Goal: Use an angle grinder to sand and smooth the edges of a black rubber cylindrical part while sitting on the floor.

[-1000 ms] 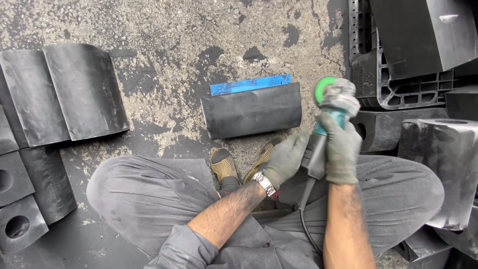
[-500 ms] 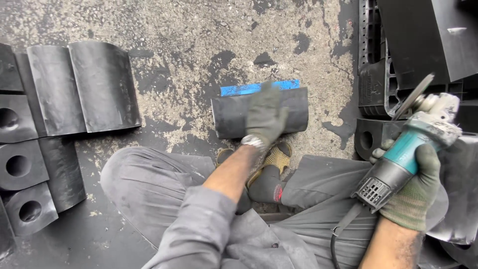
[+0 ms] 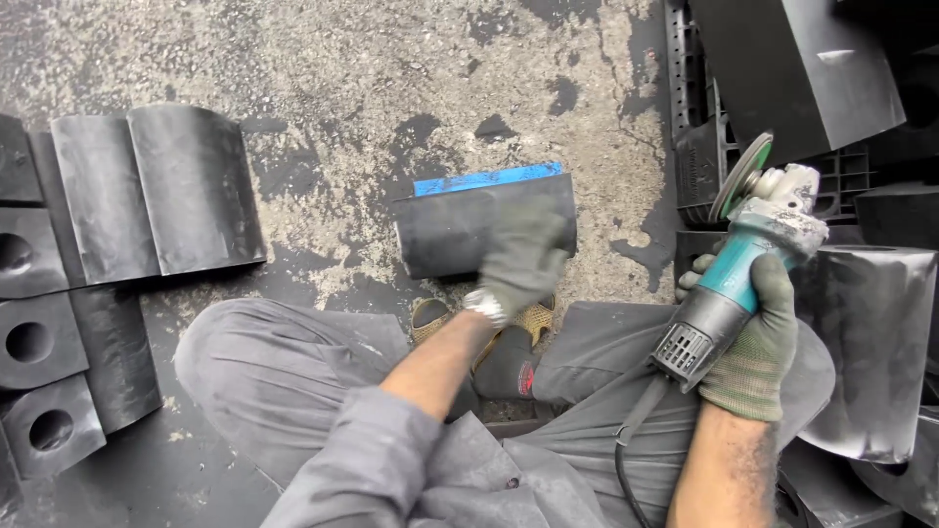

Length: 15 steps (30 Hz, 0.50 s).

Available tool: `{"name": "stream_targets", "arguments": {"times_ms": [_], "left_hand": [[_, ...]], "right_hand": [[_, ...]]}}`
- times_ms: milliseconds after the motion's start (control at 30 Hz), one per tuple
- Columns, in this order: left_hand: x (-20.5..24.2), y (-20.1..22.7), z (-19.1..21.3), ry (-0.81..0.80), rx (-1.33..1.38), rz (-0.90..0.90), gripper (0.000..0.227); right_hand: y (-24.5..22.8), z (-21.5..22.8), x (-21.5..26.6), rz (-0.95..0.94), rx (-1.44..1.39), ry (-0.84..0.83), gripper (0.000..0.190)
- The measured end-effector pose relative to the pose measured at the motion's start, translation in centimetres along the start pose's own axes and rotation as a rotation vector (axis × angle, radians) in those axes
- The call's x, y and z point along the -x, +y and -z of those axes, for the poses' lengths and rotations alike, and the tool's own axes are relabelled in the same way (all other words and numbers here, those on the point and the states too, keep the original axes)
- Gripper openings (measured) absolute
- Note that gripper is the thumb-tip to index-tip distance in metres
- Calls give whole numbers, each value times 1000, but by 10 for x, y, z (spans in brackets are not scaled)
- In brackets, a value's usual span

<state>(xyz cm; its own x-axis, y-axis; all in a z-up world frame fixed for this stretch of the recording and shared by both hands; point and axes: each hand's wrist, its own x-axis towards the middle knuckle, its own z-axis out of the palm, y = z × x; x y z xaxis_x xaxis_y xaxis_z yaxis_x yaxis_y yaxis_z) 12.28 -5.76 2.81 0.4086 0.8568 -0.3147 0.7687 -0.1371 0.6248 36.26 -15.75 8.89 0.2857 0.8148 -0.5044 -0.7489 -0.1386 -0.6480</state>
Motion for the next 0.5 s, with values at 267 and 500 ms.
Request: {"name": "stream_targets", "arguments": {"times_ms": [267,500], "left_hand": [[-95,-13,-163,-331,-1060,-475,43],[-83,-35,-121,-337,-1078,-629,16]], "right_hand": [[-2,2,-3,0,-31,29,49],[3,-4,-4,-5,-84,-16,45]]}}
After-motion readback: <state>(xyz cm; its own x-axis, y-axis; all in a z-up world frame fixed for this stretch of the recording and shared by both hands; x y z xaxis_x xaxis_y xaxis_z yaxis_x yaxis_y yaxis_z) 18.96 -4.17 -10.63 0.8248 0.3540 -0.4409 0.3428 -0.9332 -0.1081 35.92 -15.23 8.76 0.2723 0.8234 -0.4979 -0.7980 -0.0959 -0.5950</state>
